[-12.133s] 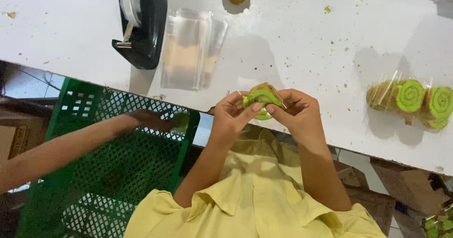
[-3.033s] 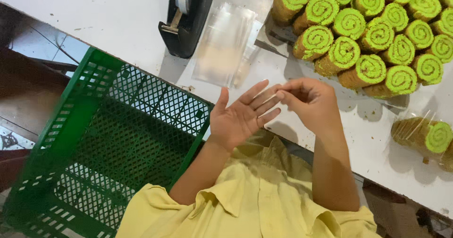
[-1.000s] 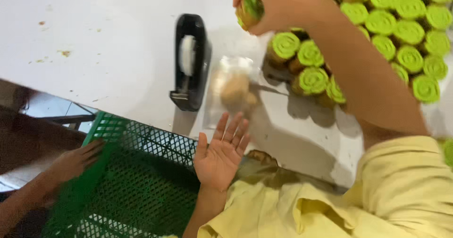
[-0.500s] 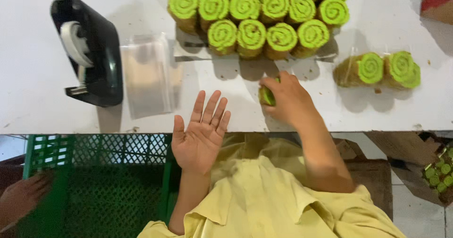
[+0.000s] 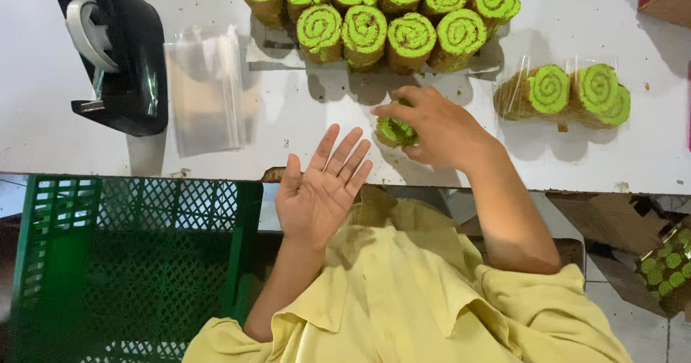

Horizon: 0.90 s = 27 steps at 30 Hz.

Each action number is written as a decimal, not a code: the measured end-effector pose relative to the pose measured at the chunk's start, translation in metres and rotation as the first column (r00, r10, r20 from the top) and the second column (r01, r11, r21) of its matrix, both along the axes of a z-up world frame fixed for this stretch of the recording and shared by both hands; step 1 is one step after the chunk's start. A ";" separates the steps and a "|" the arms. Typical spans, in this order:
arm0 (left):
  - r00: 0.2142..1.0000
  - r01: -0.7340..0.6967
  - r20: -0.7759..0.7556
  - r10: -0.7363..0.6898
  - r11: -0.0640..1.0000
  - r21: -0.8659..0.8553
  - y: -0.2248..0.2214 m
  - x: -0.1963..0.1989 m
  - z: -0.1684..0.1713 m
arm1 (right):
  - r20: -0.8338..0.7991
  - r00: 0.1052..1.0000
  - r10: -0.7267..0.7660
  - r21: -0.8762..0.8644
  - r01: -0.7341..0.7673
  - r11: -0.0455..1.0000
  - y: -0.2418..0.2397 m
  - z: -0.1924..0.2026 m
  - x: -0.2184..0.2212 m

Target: The person places green cake rolls into individual plastic sleeves and secures them with tape before putting them into a crate.

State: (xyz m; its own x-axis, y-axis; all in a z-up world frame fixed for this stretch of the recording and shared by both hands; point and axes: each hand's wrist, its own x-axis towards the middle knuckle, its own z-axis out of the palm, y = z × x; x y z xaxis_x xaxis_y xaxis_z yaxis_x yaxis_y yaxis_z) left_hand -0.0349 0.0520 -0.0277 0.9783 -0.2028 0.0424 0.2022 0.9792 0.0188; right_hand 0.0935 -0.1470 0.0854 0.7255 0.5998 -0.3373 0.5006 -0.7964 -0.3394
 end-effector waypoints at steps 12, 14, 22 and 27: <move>0.996 -0.030 -0.079 0.038 0.994 0.106 0.000 0.002 0.003 | -0.157 0.982 -0.108 0.380 0.161 0.911 -0.027 -0.007 0.019; 0.995 -0.024 -0.096 0.035 0.994 0.106 -0.002 0.002 0.006 | -0.149 0.983 -0.108 0.448 0.164 0.879 -0.037 -0.014 0.019; 0.981 -0.065 -0.172 0.087 0.989 0.134 -0.022 0.015 0.005 | -0.099 0.984 -0.146 0.648 0.176 0.741 -0.032 -0.003 -0.004; 0.973 -0.077 -0.209 0.102 0.990 0.122 -0.050 0.030 -0.008 | 0.054 0.968 -0.243 0.481 0.188 0.856 0.018 0.008 -0.050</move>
State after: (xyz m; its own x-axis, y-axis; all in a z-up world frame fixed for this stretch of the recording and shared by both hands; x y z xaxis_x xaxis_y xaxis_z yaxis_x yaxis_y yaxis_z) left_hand -0.0051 0.0021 -0.0362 0.9764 -0.1056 -0.1883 0.1252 0.9875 0.0956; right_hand 0.0437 -0.1291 0.0933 0.8708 0.4906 0.0326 0.3901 -0.6489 -0.6532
